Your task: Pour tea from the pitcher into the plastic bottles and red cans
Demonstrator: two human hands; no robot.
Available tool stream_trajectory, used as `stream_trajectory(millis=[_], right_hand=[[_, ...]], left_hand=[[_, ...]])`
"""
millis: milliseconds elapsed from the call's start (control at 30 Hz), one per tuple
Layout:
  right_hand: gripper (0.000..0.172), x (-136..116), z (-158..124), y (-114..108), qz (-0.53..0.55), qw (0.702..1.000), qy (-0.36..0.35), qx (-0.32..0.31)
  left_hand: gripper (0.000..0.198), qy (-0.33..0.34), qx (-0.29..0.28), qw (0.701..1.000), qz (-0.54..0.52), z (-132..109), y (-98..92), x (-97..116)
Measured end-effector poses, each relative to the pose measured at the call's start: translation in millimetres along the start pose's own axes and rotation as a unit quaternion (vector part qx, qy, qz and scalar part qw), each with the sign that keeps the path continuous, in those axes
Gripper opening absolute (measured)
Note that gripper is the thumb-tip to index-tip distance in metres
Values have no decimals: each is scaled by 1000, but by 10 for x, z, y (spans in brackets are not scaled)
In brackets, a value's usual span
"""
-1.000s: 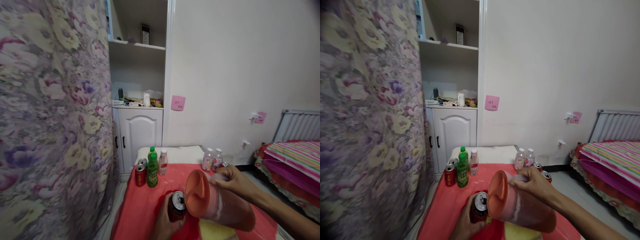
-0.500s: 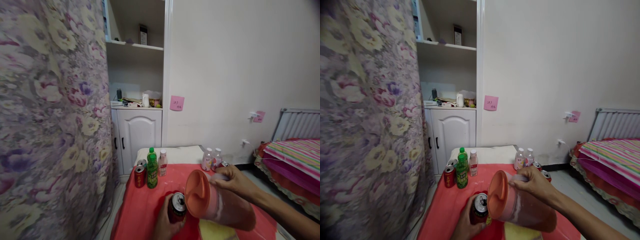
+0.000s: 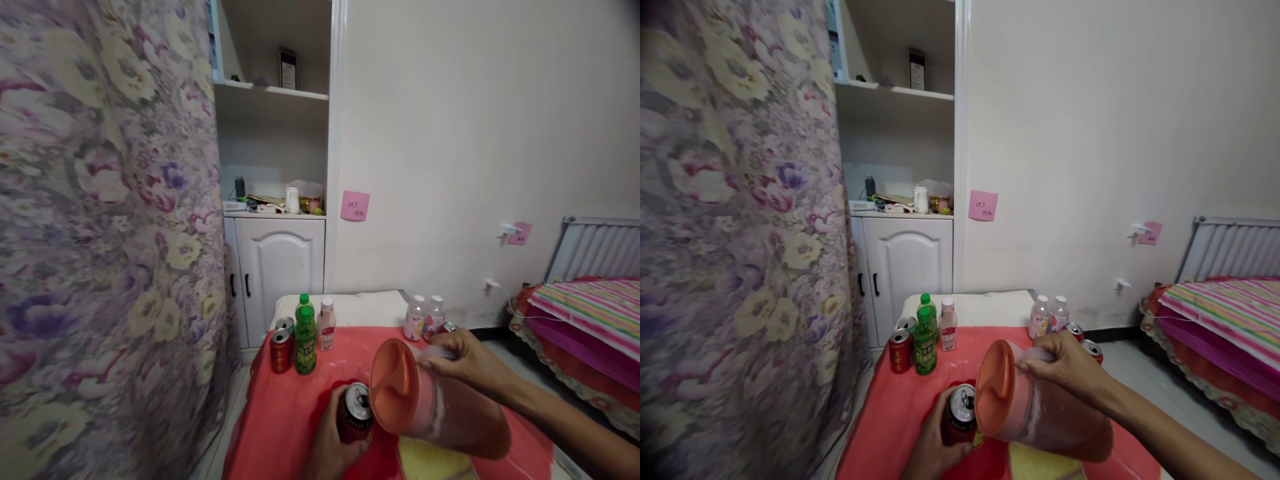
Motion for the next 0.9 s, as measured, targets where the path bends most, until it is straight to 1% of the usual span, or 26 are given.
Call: stream_trajectory(millis=[67, 200, 367, 500, 600, 767, 900], right_hand=[[53, -7, -4, -1, -5, 1000, -2, 3], [53, -28, -8, -12, -13, 1000, -4, 5], [51, -35, 1, -39, -17, 1000, -6, 10], [52, -31, 4, -54, -17, 1000, -8, 13], [52, -40, -5, -63, -14, 1000, -6, 10], [52, -53, -8, -72, -18, 1000, -7, 8], [52, -53, 10, -63, -14, 1000, -10, 9]], left_hand=[[73, 16, 2, 1000, 0, -3, -11, 4], [76, 20, 14, 999, -20, -7, -31, 15], [75, 16, 11, 1000, -20, -5, -25, -16], [74, 31, -3, 999, -36, -5, -19, -71], [74, 32, -2, 999, -21, 0, -26, -83], [72, 9, 10, 1000, 0, 4, -25, -9], [75, -1, -3, 1000, -18, 5, 6, 59]])
Point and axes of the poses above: each hand's wrist, its own z-axis towards the middle knuckle, its own y-axis out of the palm, x = y × z, the point moved 8 cm from there along z, towards the middle knuckle, and after that the axes turned 8 degrees about y, right-handed, at the moved point
